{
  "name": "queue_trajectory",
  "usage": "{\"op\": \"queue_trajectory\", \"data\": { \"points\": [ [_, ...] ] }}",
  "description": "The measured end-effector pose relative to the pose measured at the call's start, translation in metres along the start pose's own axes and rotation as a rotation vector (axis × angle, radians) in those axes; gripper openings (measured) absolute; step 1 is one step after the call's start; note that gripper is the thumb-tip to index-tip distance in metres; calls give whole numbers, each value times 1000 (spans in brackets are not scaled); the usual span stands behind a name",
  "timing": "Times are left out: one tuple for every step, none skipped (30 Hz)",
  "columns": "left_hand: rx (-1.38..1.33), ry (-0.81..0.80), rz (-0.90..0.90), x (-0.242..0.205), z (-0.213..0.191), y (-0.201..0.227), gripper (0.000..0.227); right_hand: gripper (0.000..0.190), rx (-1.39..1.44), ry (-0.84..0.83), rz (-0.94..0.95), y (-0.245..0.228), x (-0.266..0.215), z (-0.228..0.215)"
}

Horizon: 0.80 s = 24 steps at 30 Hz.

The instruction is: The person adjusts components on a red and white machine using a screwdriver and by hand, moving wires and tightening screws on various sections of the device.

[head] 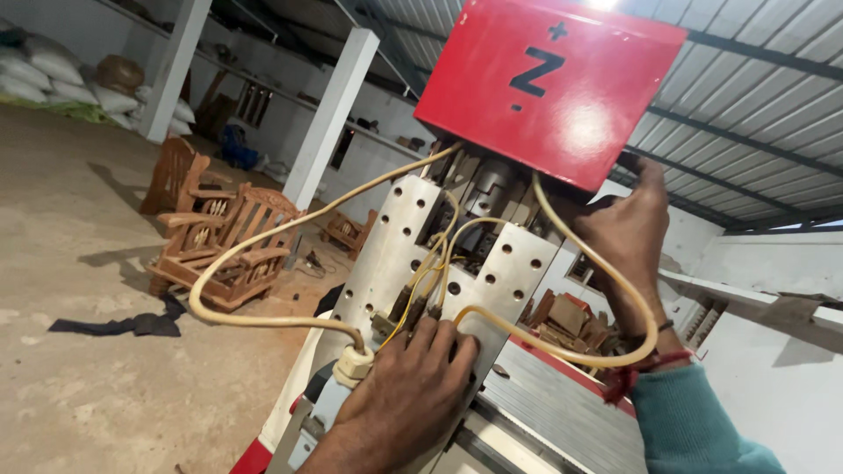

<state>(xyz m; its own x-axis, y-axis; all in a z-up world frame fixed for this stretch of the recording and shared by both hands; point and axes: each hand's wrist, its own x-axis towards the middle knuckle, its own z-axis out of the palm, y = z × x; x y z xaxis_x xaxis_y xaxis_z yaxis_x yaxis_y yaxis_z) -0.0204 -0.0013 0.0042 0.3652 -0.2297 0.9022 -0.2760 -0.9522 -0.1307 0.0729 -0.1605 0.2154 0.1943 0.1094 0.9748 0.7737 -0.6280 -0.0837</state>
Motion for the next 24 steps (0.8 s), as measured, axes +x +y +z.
{"op": "queue_trajectory", "data": {
  "points": [
    [0,6,0,-3,-1,1,34,77,62,-15,-46,0,-9,2],
    [-4,-6,7,-7,-3,3,35,79,124,-29,-92,-1,-20,3],
    [0,-10,15,-7,-6,2,37,82,192,-36,-146,-6,-25,5],
    [4,-15,23,-6,-8,1,39,84,172,-42,-59,-11,-25,2],
    [-3,-23,20,-4,-8,-1,38,87,162,-46,15,-15,-21,0],
    [-10,-30,17,-3,-8,-3,37,89,152,-51,89,-19,-16,1],
    [-38,-47,19,-4,-7,0,35,87,221,-52,34,-19,-15,-1],
    [-15,-13,23,-4,-6,-1,36,84,291,-54,-21,-18,-14,-2],
    [3,22,26,-5,-5,0,36,82,357,-57,-75,-14,-15,-5],
    [21,56,28,-7,-3,2,36,80,287,-56,-54,-10,-20,-6],
    [12,44,33,-9,-2,2,37,78,217,-51,-36,-7,-27,-4],
    [2,31,38,-9,-2,3,38,76,147,-47,-18,-7,-30,-2],
    [9,22,41,-8,-3,-1,39,77,191,-56,-36,-9,-24,0],
    [4,43,23,-7,-4,-5,39,79,235,-66,-53,-11,-15,-3],
    [-18,60,16,-5,-1,-2,40,80,261,-74,-59,-8,-11,-10],
    [-41,77,9,-5,2,1,41,78,280,-81,-81,-6,-10,-12],
    [-29,61,16,-5,3,1,39,77,301,-88,-107,-7,-10,-13],
    [-17,45,23,-6,3,0,38,75,321,-95,-132,-8,-10,-13],
    [-1,31,28,-6,4,-2,37,75,261,-109,-64,-8,-15,-12],
    [-41,46,14,-6,6,1,36,74,201,-123,5,-9,-23,-13],
    [-69,65,-1,-5,6,2,35,74,152,-134,66,-11,-23,-10],
    [-97,84,-17,-3,6,1,34,75,154,-109,26,-13,-14,-8],
    [-105,46,-11,-3,8,2,35,77,144,-84,-1,-11,-5,-13],
    [-112,9,-5,-4,9,0,36,80,133,-60,-29,-8,-2,-16]
  ]
}}
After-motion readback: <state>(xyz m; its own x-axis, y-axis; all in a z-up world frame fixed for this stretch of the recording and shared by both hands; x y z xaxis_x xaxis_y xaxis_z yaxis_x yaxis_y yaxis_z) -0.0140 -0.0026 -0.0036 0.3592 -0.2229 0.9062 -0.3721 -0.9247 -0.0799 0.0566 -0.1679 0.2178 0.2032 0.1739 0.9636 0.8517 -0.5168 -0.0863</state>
